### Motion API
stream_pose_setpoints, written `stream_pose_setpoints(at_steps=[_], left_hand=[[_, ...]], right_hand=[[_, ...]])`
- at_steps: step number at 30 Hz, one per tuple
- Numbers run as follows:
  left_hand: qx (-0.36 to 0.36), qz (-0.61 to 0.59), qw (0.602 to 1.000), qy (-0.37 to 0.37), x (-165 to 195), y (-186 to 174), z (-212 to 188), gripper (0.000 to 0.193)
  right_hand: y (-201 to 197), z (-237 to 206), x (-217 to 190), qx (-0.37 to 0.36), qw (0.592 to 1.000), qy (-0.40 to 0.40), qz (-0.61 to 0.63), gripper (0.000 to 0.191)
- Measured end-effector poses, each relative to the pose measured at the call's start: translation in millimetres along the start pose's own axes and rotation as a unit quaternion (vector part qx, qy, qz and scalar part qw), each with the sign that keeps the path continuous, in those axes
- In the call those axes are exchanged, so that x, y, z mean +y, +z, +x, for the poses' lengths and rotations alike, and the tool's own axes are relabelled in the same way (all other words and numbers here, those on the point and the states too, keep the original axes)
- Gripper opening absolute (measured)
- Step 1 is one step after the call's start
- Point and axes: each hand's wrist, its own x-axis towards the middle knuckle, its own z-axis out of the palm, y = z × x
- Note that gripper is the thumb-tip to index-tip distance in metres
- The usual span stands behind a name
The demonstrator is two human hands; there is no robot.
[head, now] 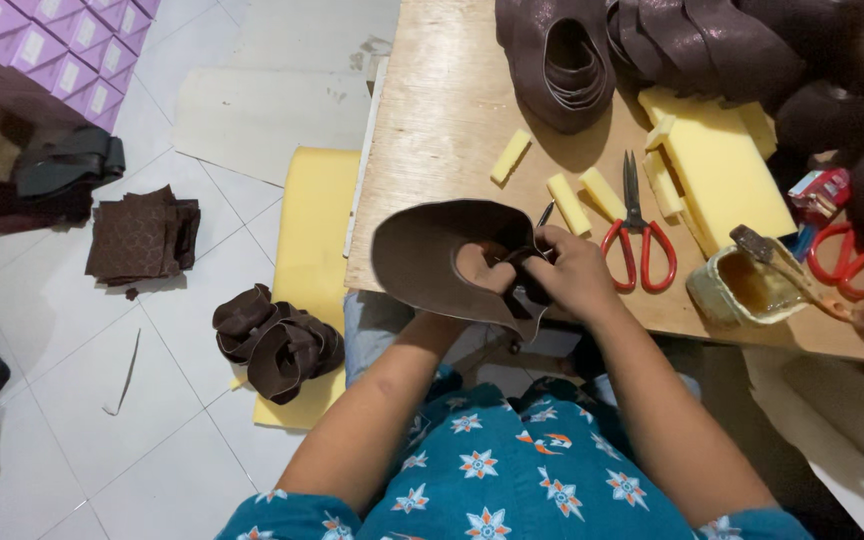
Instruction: The person assembles a brown shoe upper by inserting a yellow foam insert into the heel area and pressing the edges to secure it. They handle the shoe repeatedly, adjusting the foam and checking the fit.
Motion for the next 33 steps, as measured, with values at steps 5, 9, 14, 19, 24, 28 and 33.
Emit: stream_pose_setpoints(at_steps=[5, 9, 14, 19, 24, 28, 33], left_hand=[[-0.045, -0.025, 0.998, 0.025, -20.7, 11.1, -2.5, 0.029], [-0.014, 0.032, 0.999, -0.012, -28.7, 22.6, -2.7, 0.028], [-0.002, -0.073, 0.990, -0.121, -29.1, 11.4, 4.9, 0.029], [0.003, -0.041, 0.997, -0.068, -10.9, 5.5, -1.2, 0.029], [-0.003, -0.008, 0.999, -0.053, 2.0, 0.7, -7.5, 0.025], [0.021, -0.010, 0.999, -0.024, -12.9, 4.6, -9.9, 0.022], [0.068, -0.185, 0.980, -0.023, -42.8, 26.4, -1.3, 0.016]], right_hand=[[6.3, 3.4, 14.0, -0.017, 0.998, 0.028, -0.053, 0.023], [6.4, 12.0, 22.3, -0.033, 0.995, 0.063, -0.071, 0.030], [7.9, 3.6, 21.8, 0.015, 1.000, -0.010, -0.003, 0.032], [16.4, 4.8, 22.4, 0.037, 0.998, 0.024, -0.039, 0.028], [18.6, 7.4, 25.3, 0.065, 0.994, 0.009, -0.090, 0.025], [14.9, 8.9, 20.5, 0.077, 0.994, 0.009, -0.083, 0.025], [0.5, 7.8, 12.4, -0.058, 0.986, 0.100, 0.119, 0.039]])
